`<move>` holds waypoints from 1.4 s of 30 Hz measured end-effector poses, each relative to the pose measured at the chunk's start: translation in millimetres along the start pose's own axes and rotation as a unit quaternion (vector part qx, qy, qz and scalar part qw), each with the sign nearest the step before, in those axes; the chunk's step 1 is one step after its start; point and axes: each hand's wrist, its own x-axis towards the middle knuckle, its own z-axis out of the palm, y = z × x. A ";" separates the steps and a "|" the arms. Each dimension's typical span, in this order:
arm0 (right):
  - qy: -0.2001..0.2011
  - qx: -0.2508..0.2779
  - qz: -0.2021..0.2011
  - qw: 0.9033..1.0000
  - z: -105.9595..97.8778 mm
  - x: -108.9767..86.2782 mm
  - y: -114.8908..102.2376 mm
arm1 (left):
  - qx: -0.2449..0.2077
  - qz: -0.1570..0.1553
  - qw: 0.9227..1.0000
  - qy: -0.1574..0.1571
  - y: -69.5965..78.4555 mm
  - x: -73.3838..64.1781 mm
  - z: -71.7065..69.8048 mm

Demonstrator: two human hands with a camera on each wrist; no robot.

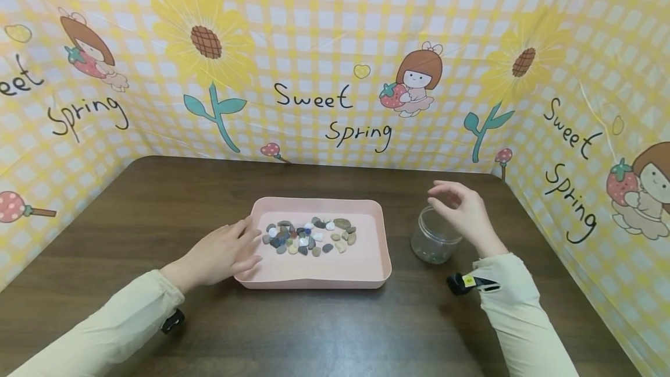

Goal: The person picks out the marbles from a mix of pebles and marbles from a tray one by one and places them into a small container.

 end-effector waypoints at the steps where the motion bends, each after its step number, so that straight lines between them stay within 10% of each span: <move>1: -0.004 0.003 -0.006 1.000 2.4 2.2 -4.9 | 0.000 0.000 1.000 0.001 0.0 0.1 0.2; 21: -0.154 0.092 -0.028 0.983 72.0 36.9 -63.7 | 0.013 0.013 0.999 0.026 -1.4 -0.4 5.2; 42: -0.253 0.093 -0.065 0.961 132.7 60.6 -72.6 | 0.037 0.009 0.999 0.034 0.3 0.0 3.3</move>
